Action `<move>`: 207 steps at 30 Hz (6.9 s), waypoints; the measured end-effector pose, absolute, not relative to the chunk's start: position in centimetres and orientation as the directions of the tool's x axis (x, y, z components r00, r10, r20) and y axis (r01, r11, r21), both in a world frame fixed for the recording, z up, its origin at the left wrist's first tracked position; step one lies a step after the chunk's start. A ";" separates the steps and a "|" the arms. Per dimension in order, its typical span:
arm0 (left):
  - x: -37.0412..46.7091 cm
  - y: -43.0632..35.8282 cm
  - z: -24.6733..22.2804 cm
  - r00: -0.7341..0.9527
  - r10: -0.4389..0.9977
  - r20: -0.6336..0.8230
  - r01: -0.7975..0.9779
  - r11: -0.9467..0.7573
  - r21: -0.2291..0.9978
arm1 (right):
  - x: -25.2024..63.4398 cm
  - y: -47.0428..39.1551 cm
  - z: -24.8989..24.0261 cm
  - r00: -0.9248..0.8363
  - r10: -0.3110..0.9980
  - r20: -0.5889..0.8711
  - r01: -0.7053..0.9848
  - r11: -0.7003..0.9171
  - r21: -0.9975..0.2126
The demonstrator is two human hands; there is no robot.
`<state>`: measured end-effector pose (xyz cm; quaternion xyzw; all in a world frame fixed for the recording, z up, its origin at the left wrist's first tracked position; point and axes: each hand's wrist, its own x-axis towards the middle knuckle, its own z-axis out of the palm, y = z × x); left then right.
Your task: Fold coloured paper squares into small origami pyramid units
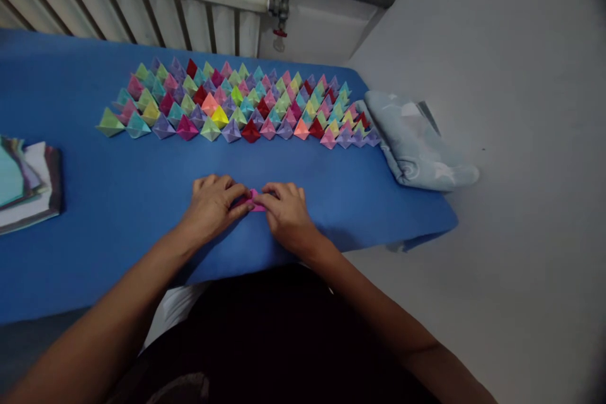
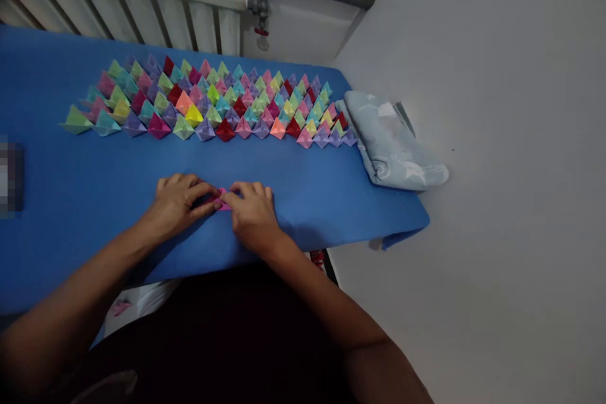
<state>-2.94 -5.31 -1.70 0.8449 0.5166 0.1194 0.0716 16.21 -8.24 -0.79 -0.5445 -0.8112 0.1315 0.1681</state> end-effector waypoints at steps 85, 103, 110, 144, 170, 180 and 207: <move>0.5 -9.4 2.1 0.112 0.970 -0.217 -0.030 0.222 0.975 | 19.6 -14.0 -0.5 -0.061 0.998 -0.027 0.023 -0.026 -0.999; 1.2 -12.8 2.5 0.304 0.891 -0.337 -0.291 0.423 0.858 | 18.2 -14.4 2.0 -0.056 0.997 0.056 -0.138 0.047 -0.989; 1.2 -13.1 2.4 0.388 0.843 -0.372 -0.310 0.500 0.808 | 17.9 -14.4 1.9 -0.092 0.996 0.000 -0.261 -0.024 -0.965; 1.8 -13.4 2.9 0.244 0.913 -0.326 -0.240 0.382 0.892 | 18.7 -14.7 2.0 -0.015 1.000 -0.012 -0.122 -0.013 -0.992; 1.4 -13.5 1.6 0.452 0.794 -0.407 -0.489 0.602 0.632 | 18.1 -15.4 2.2 -0.183 0.980 0.072 -0.235 0.028 -0.972; 1.6 -13.6 2.0 0.440 0.820 -0.366 -0.458 0.556 0.693 | 18.3 -15.1 2.3 -0.186 0.982 0.034 -0.240 -0.012 -0.971; 1.2 -13.6 1.9 0.344 0.857 -0.384 -0.363 0.499 0.787 | 19.4 -14.9 3.3 -0.212 0.967 -0.139 -0.094 -0.162 -0.982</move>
